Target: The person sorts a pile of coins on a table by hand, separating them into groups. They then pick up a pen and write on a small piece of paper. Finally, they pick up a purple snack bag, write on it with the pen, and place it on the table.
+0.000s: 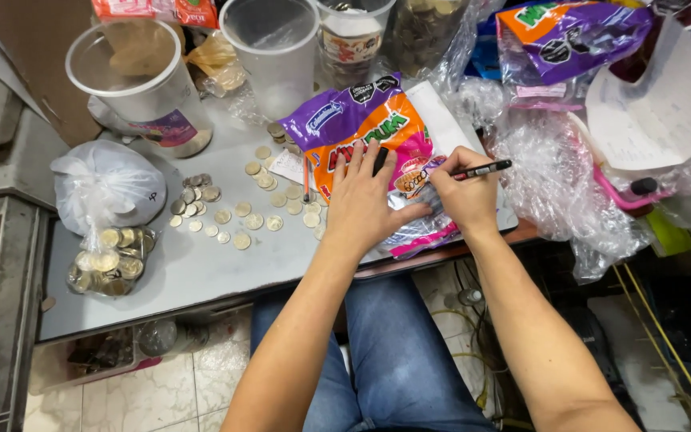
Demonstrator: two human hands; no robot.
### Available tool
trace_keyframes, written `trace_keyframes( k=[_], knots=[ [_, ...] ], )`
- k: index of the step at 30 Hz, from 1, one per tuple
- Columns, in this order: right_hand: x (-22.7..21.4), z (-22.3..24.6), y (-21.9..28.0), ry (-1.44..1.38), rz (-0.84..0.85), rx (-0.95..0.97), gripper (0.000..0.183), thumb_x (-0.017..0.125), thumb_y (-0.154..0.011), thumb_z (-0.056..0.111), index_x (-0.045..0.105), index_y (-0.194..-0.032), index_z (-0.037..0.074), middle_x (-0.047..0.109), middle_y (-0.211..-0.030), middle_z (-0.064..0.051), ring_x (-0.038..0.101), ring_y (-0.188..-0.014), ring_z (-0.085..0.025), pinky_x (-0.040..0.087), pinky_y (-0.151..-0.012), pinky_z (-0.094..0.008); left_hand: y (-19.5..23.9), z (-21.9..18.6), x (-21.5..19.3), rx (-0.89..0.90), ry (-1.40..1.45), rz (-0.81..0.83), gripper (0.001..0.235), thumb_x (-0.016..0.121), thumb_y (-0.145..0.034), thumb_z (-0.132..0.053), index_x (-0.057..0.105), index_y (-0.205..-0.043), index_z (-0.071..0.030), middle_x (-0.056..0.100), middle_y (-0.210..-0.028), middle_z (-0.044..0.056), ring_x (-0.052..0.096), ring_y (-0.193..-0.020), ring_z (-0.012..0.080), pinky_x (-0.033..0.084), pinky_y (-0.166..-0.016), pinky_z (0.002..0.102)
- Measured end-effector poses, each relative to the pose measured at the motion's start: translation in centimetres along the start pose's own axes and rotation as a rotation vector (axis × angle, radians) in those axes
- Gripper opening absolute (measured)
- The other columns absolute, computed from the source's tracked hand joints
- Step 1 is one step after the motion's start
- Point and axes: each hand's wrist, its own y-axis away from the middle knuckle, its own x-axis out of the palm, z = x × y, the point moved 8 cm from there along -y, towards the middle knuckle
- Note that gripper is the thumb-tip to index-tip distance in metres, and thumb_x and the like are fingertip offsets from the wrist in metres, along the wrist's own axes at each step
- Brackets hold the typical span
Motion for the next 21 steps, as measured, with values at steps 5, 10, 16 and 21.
trace_keyframes(
  k=[5, 10, 16, 21],
  knots=[
    [0.4, 3.4, -0.2, -0.542, 0.062, 0.126, 0.017, 0.071, -0.097, 0.008, 0.065, -0.110, 0.001, 0.044, -0.057, 0.002, 0.041, -0.043, -0.004, 0.035, -0.042, -0.017, 0.1, -0.1, -0.2, 0.240, 0.035, -0.274, 0.043, 0.046, -0.102, -0.018, 0.059, -0.142, -0.026, 0.048, -0.156, 0.005, 0.043, -0.144, 0.0294, 0.036, -0.106, 0.054],
    [0.0, 5.7, -1.4, -0.446, 0.072, 0.023, 0.019, 0.076, -0.096, 0.015, 0.069, -0.104, 0.000, 0.059, -0.065, -0.004, 0.052, -0.048, -0.004, 0.041, -0.040, -0.016, -0.2, 1.0, 1.0, 0.275, 0.088, -0.291, 0.047, 0.038, -0.102, -0.013, 0.061, -0.135, -0.038, 0.050, -0.153, -0.006, 0.045, -0.140, 0.0222, 0.033, -0.103, 0.049],
    [1.3, 9.3, -1.8, -0.283, 0.255, -0.009, 0.019, 0.081, -0.092, 0.019, 0.074, -0.097, 0.002, 0.068, -0.067, -0.008, 0.057, -0.056, -0.007, 0.046, -0.048, -0.020, 0.3, 0.4, -0.1, 0.318, 0.102, -0.336, 0.032, 0.042, -0.104, -0.022, 0.069, -0.114, -0.035, 0.054, -0.149, -0.010, 0.048, -0.134, 0.0185, 0.035, -0.098, 0.045],
    [2.8, 8.3, -1.4, -0.332, 0.350, 0.044, 0.021, 0.085, -0.084, 0.014, 0.077, -0.099, 0.002, 0.072, -0.073, -0.009, 0.062, -0.063, -0.012, 0.050, -0.058, -0.023, -0.1, 0.7, 1.3, 0.351, 0.119, -0.328, 0.027, 0.043, -0.106, -0.026, 0.069, -0.104, -0.031, 0.061, -0.137, -0.010, 0.057, -0.121, 0.0161, 0.039, -0.086, 0.037]
  ],
)
